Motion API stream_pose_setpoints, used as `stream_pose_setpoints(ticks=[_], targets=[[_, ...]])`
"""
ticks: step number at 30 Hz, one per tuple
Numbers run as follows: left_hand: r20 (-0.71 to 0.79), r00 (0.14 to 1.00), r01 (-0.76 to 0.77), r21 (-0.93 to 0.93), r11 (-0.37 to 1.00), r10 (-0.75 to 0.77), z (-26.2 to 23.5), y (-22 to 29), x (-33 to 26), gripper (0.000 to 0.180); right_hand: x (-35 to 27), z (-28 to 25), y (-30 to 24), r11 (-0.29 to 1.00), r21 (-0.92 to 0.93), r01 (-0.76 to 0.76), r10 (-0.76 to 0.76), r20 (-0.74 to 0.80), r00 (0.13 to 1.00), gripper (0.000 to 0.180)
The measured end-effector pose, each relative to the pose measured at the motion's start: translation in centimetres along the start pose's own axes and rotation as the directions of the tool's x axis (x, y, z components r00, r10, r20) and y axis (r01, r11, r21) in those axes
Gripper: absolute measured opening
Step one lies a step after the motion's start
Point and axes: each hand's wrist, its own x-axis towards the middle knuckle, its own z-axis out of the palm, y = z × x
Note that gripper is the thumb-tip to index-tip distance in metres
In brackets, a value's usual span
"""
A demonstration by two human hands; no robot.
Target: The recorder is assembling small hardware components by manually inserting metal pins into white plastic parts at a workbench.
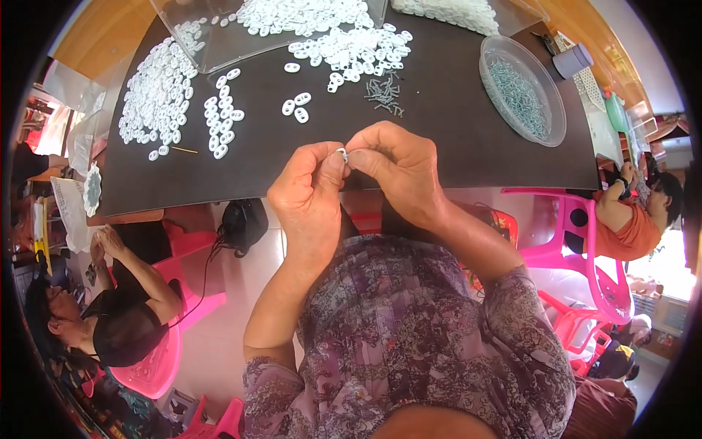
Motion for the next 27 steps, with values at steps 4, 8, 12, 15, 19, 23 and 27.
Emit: stream_pose_setpoints(ticks=[4,8,12,15,19,23,27], targets=[[-0.072,0.992,-0.105,0.021,0.994,0.106,0.4,-1.3,-0.5,0.01,-0.2,0.9,0.5,0.975,-0.138,0.175,-0.184,-0.058,0.981,0.001],[-0.124,0.974,-0.173,0.123,0.977,0.188,0.2,-1.4,-0.5,0.01,0.1,1.4,0.5,0.947,-0.248,0.203,-0.218,-0.037,0.975,0.003],[-0.109,0.992,-0.071,-0.138,0.988,0.057,-0.3,-0.8,-0.2,0.011,0.1,1.6,0.4,0.99,-0.059,0.126,-0.129,-0.046,0.991,0.003],[-0.109,0.994,-0.027,-0.154,0.988,0.01,-0.7,-0.7,-0.2,0.012,0.0,1.1,-0.4,0.998,0.033,0.047,-0.047,-0.017,0.999,0.005],[-0.095,0.995,-0.041,-0.137,0.99,0.028,-0.8,-0.8,-0.3,0.012,0.0,0.6,-1.0,0.996,-0.05,-0.072,0.076,0.08,0.994,0.01],[-0.091,0.995,-0.046,-0.115,0.992,0.035,-0.8,-0.7,-0.4,0.01,0.1,1.0,-1.2,0.99,-0.114,-0.083,0.09,0.062,0.994,0.007],[-0.107,0.992,-0.08,-0.142,0.987,0.065,-0.6,-1.1,-0.7,0.009,0.0,1.6,-0.3,0.98,-0.195,0.032,-0.023,0.049,0.999,0.005]])
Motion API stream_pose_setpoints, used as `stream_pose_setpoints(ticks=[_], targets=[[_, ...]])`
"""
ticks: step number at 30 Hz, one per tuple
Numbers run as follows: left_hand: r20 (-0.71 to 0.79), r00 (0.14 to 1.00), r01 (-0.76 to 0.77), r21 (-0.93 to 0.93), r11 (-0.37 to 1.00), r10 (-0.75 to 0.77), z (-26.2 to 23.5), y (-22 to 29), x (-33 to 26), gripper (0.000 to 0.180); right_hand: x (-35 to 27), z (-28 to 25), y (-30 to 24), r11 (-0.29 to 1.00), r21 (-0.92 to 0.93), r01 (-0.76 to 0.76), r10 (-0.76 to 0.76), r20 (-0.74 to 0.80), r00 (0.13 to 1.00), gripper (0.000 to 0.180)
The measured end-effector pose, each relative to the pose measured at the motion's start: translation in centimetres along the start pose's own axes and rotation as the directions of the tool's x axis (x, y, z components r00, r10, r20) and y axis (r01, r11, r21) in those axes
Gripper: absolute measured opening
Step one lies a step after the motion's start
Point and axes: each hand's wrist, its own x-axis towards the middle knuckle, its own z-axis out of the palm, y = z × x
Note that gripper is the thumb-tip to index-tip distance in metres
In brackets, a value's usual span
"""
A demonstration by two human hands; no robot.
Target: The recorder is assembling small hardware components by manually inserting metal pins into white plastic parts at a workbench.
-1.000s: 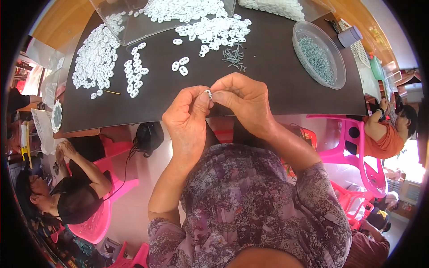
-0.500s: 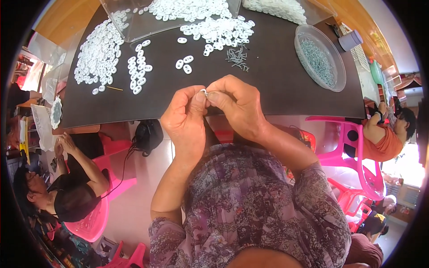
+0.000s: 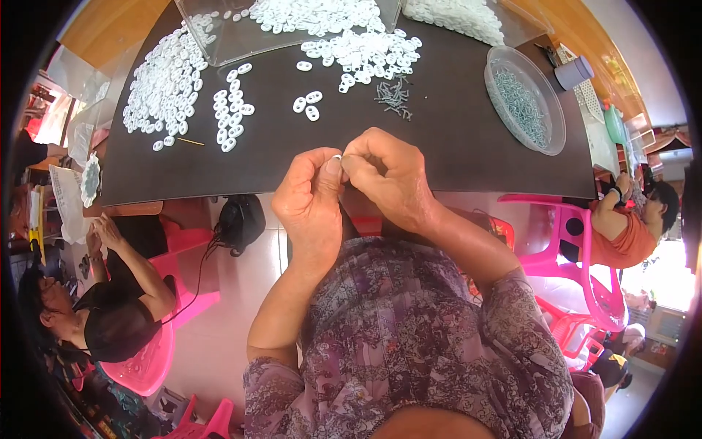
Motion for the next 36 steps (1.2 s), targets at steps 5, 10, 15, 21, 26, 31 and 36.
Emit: stream_pose_setpoints(ticks=[5,10,15,21,26,31,36], targets=[[-0.031,1.0,0.001,-0.008,1.0,-0.002,-0.2,-0.3,-0.2,0.008,0.3,0.9,0.6,0.978,-0.065,0.2,-0.204,-0.067,0.977,0.008],[-0.062,0.996,0.056,-0.046,0.997,-0.059,-1.2,-0.1,0.5,0.009,1.0,0.4,-0.4,0.974,-0.126,0.191,-0.182,0.077,0.98,0.006],[-0.14,0.982,0.116,-0.075,0.99,-0.125,-2.8,-0.1,1.3,0.012,3.8,0.0,-0.1,0.901,-0.328,0.285,-0.296,0.018,0.955,0.01],[-0.179,0.98,0.074,-0.065,0.995,-0.084,-3.6,-0.3,1.5,0.013,7.1,2.5,2.4,0.597,-0.71,0.375,-0.494,0.044,0.869,0.013],[-0.19,0.977,0.085,-0.078,0.993,-0.099,-3.9,-0.1,1.6,0.014,7.8,3.1,2.9,0.568,-0.751,0.338,-0.446,0.065,0.893,0.013],[-0.129,0.982,0.121,-0.12,0.985,-0.136,-4.1,-0.4,1.5,0.014,7.1,2.3,3.1,0.673,-0.633,0.383,-0.458,0.051,0.888,0.011],[-0.12,0.988,0.086,-0.062,0.994,-0.093,-3.4,-0.3,1.5,0.013,4.9,0.3,1.4,1.0,-0.008,0.002,-0.001,0.085,0.996,0.013]])
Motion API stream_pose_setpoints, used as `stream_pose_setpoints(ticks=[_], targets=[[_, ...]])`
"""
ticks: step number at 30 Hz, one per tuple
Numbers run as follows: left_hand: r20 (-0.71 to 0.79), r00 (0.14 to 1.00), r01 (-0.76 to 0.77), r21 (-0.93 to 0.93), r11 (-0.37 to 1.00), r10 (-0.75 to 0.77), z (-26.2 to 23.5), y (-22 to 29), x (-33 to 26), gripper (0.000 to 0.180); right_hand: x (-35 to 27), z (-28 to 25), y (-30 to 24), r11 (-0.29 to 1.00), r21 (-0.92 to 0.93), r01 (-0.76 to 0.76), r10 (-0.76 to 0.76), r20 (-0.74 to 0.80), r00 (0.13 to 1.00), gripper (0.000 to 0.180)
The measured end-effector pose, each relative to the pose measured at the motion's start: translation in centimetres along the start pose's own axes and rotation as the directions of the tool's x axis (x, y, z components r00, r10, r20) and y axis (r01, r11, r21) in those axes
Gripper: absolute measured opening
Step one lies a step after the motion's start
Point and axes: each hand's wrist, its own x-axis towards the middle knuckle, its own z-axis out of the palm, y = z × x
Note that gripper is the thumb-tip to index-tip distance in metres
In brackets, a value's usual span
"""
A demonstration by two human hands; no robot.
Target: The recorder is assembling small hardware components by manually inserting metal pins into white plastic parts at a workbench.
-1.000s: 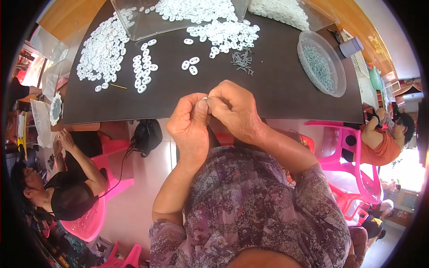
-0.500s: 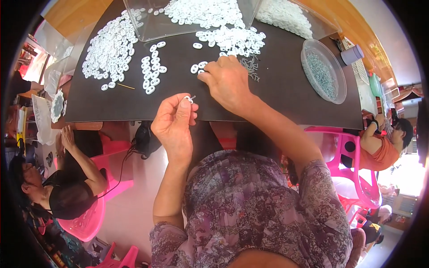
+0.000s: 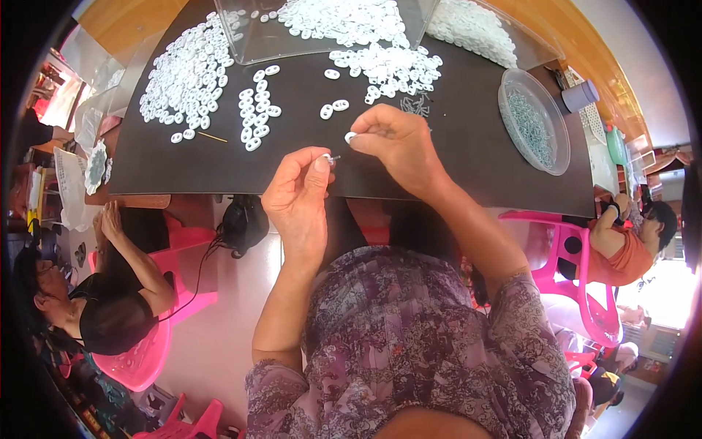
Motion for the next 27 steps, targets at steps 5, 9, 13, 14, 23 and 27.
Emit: stream_pose_setpoints(ticks=[5,9,13,14,23,27], targets=[[0.045,0.999,-0.018,0.013,1.0,0.018,1.1,0.3,-0.2,0.012,-1.3,-1.8,-1.5,0.956,0.236,-0.173,0.164,0.054,0.985,0.015],[0.036,0.999,-0.001,-0.022,1.0,0.002,2.3,0.3,-0.7,0.014,-2.2,-2.3,-1.6,0.896,0.399,-0.196,0.197,0.039,0.98,0.017],[0.059,0.998,0.028,-0.037,0.999,-0.026,2.9,0.3,-1.0,0.016,-2.8,-2.9,-1.6,0.889,0.413,-0.199,0.198,0.045,0.979,0.019],[0.064,0.998,0.029,-0.035,0.999,-0.027,3.0,0.3,-1.0,0.016,-2.8,-3.0,-1.4,0.885,0.421,-0.198,0.2,0.039,0.979,0.019],[0.116,0.99,0.077,0.018,0.997,-0.079,3.6,0.2,-1.2,0.014,-3.1,-3.2,-0.7,0.868,0.46,-0.186,0.208,0.002,0.978,0.02],[0.119,0.99,0.076,0.014,0.997,-0.077,3.7,0.2,-1.1,0.013,-3.1,-3.0,-0.8,0.889,0.429,-0.161,0.18,-0.003,0.984,0.019]])
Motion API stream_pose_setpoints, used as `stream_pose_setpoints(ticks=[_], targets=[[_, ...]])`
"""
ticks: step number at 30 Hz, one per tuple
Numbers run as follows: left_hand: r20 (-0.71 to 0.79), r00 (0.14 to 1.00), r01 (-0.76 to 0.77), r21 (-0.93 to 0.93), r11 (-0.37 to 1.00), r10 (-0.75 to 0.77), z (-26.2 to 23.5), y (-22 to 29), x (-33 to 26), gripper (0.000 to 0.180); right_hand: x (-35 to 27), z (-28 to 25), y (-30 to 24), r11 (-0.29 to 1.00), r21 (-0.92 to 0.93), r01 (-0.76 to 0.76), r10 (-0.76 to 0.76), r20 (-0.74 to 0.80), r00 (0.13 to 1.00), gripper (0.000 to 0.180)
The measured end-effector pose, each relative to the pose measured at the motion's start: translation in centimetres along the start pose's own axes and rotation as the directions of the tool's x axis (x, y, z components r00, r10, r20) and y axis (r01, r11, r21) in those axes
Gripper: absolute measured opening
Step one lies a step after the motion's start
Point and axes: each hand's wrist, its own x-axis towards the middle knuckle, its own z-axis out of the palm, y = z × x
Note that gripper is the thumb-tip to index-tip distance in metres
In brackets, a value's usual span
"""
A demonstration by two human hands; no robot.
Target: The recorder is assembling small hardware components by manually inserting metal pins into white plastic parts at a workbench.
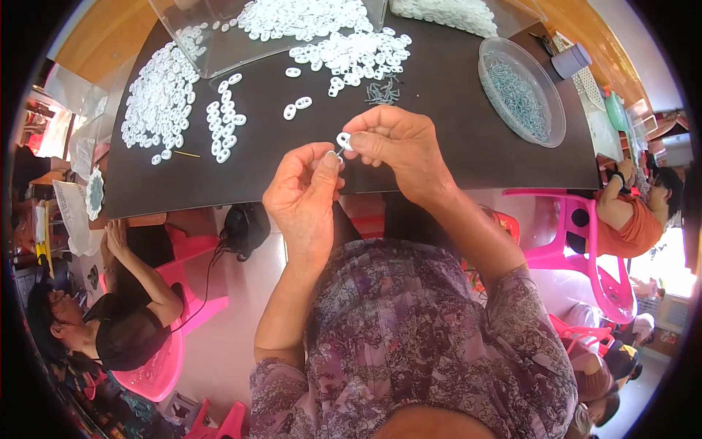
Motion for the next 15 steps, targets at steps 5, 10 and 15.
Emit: stream_pose_setpoints(ticks=[5,10,15], targets=[[-0.01,1.0,0.018,0.015,1.0,-0.018,0.0,0.0,0.0,0.013,-0.1,0.7,0.1,0.998,-0.019,0.059,-0.059,-0.027,0.998,0.014],[-0.051,0.999,0.004,0.007,1.0,-0.004,0.2,-0.3,0.1,0.011,-0.1,1.0,0.7,0.993,-0.061,0.101,-0.103,-0.028,0.994,0.01],[-0.062,0.998,-0.029,-0.05,0.998,0.026,0.6,-0.6,0.1,0.012,-0.5,1.7,1.2,0.974,-0.139,0.18,-0.193,-0.083,0.978,0.009]])
